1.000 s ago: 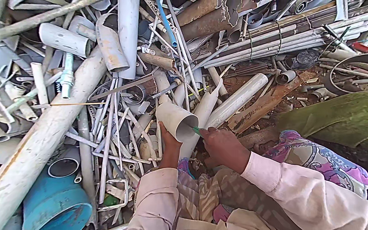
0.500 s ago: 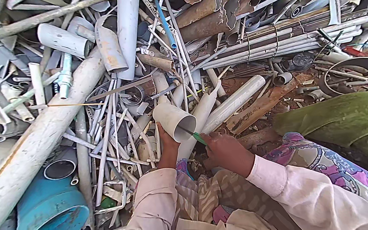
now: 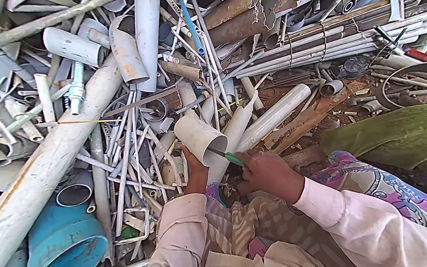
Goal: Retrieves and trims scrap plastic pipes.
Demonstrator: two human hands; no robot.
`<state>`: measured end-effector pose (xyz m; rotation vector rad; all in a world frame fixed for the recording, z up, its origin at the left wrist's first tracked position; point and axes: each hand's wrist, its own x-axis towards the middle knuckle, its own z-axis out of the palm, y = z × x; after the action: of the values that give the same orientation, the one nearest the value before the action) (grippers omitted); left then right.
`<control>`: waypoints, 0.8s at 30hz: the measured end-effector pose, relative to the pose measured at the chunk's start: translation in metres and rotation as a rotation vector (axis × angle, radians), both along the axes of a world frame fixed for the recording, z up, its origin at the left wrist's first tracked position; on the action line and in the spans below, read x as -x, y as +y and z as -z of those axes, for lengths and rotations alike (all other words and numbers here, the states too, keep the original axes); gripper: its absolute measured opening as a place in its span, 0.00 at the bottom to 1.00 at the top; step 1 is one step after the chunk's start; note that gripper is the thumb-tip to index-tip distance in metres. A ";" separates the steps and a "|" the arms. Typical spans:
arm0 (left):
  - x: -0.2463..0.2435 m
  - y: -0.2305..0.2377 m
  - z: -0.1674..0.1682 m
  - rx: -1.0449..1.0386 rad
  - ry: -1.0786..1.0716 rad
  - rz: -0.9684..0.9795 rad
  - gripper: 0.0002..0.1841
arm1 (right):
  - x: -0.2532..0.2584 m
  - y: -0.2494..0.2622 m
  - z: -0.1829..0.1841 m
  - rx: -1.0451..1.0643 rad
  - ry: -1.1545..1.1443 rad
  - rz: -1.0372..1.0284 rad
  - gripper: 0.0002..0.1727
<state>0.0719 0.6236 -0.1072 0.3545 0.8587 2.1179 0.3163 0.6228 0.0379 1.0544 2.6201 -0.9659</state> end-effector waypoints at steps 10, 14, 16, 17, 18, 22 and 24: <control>-0.016 -0.009 -0.045 0.044 -0.113 -0.014 0.33 | -0.001 -0.012 0.048 -0.705 0.419 0.070 0.22; 0.005 -0.003 -0.005 -0.112 -0.025 0.025 0.34 | -0.004 -0.011 0.047 -0.720 0.387 0.116 0.23; 0.005 -0.003 -0.008 -0.125 -0.006 0.006 0.40 | -0.006 -0.010 0.045 -0.712 0.362 0.138 0.24; 0.004 -0.001 -0.009 -0.142 -0.005 -0.009 0.40 | -0.007 -0.011 0.042 -0.685 0.315 0.135 0.25; 0.003 0.000 -0.010 -0.160 -0.017 -0.024 0.39 | -0.008 -0.012 0.037 -0.621 0.225 0.120 0.27; 0.005 0.001 -0.007 -0.136 0.031 -0.073 0.37 | -0.008 -0.012 0.009 -0.044 -0.055 -0.021 0.31; 0.006 0.002 -0.007 -0.077 0.052 -0.116 0.36 | -0.014 -0.013 0.009 0.093 0.044 -0.052 0.30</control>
<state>0.0655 0.6251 -0.1005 0.4105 0.8473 2.2624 0.3303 0.6101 0.0289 0.9492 2.5951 -1.0998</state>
